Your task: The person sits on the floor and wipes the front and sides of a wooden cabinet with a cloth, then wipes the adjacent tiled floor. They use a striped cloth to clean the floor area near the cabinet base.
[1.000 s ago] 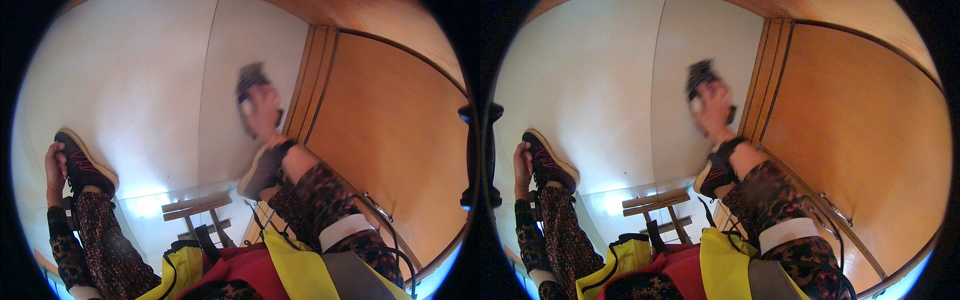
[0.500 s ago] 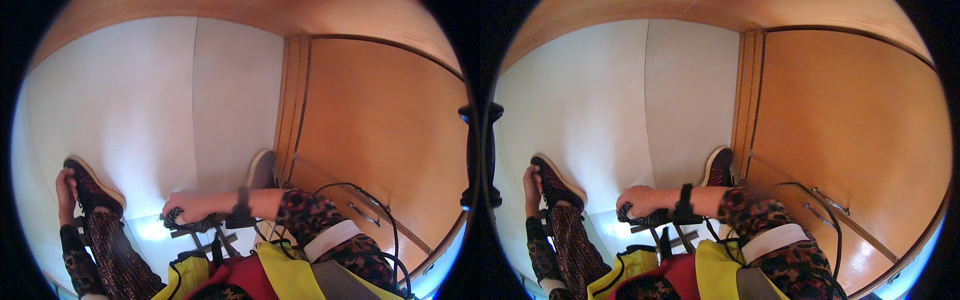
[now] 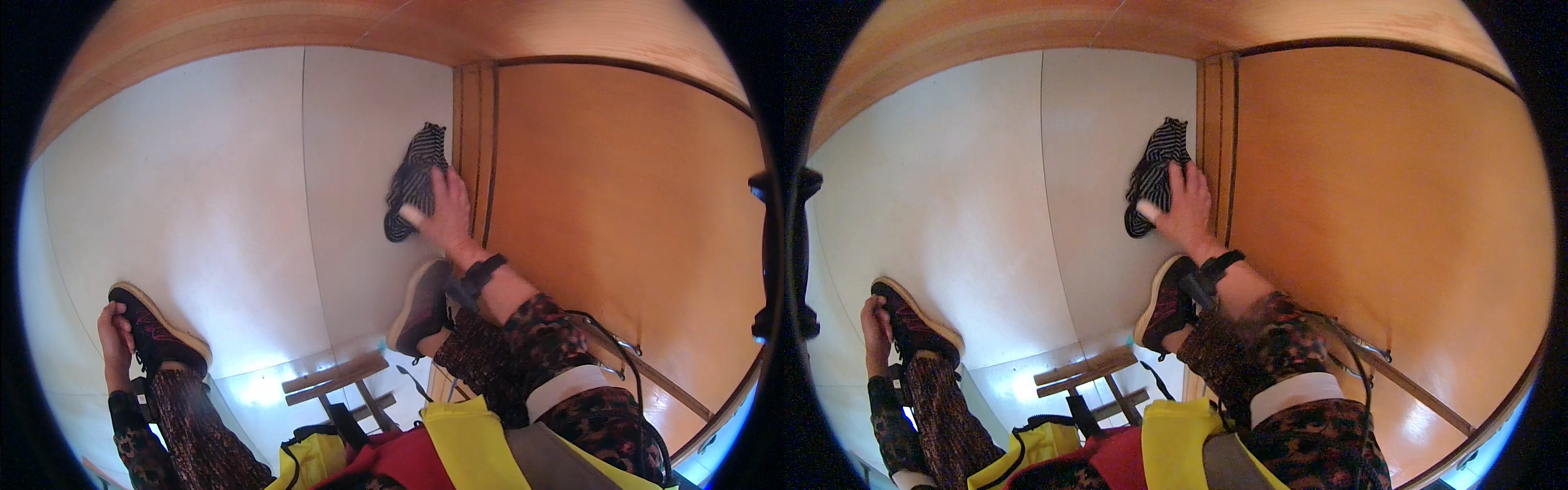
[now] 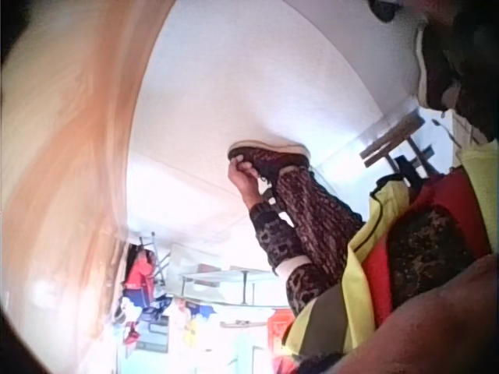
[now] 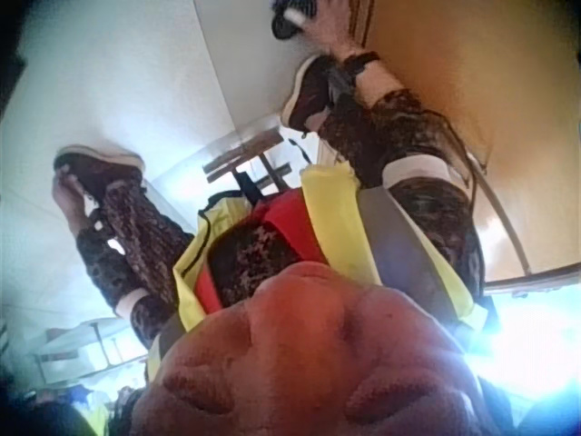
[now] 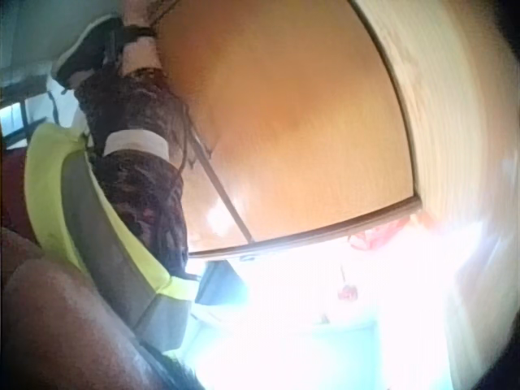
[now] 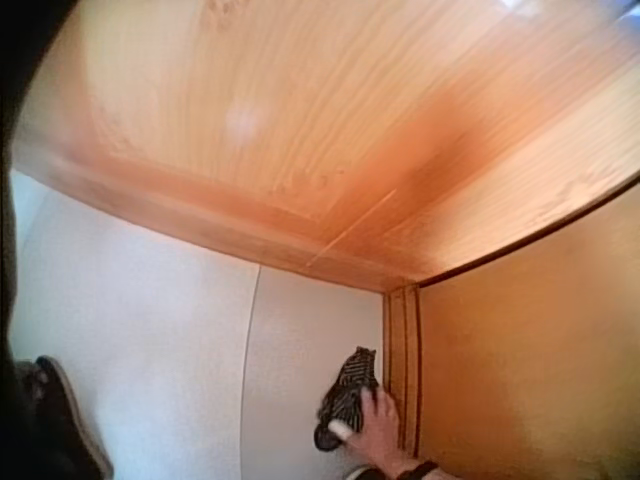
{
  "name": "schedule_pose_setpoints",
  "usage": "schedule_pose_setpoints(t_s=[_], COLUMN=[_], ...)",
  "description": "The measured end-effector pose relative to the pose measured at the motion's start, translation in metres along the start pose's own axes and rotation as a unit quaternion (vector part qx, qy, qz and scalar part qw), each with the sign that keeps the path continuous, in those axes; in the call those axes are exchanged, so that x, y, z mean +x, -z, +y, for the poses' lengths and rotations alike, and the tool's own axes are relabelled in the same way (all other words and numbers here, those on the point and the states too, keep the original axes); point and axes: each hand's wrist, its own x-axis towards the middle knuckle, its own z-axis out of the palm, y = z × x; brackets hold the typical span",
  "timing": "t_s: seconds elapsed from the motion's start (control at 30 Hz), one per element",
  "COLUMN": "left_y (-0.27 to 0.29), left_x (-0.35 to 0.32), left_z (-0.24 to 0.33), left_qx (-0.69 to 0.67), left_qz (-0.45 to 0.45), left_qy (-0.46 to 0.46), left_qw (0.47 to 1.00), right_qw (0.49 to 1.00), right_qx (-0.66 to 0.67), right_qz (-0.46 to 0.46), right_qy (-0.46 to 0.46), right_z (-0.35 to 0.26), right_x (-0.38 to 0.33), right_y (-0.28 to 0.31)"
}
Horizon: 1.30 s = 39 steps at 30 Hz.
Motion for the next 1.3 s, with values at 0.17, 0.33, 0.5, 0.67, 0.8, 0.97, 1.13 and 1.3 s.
schedule_pose_setpoints(t_s=[0.17,0.33,0.5,0.67,0.8,0.97,1.13,1.3], left_y=[-0.006,-0.011,-0.011,-0.010,-0.007,-0.009,-0.018,-0.027], left_x=[-0.008,-0.013,-0.014,-0.010,-0.010,-0.010,-0.018,-0.024], left_z=[0.007,0.011,0.010,0.010,0.007,0.007,0.016,0.023], left_qx=[0.025,0.022,0.015,0.005,0.005,0.040,0.043,0.017], left_qz=[0.027,0.051,0.028,0.035,0.025,0.010,0.010,0.006], left_qy=[0.002,0.009,-0.004,0.005,0.004,0.004,0.023,0.031], left_qw=[0.999,0.998,0.999,0.999,1.000,0.999,0.999,0.999], right_qw=[0.984,0.972,0.961,0.956,0.921,0.848,0.766,0.739], right_qx=[0.139,0.182,0.197,0.181,0.225,0.185,0.222,0.561], right_qz=[0.108,0.139,0.181,0.206,0.072,0.091,-0.195,-0.223], right_qy=[-0.001,-0.050,-0.075,0.101,0.310,0.489,0.571,0.299], right_z=[-0.008,0.000,-0.030,-0.149,-0.256,-0.303,-0.314,-0.240], right_x=[0.068,0.180,0.214,0.190,0.169,0.067,-0.034,0.025], right_y=[-0.039,0.002,0.015,0.001,-0.016,-0.050,-0.072,-0.032])
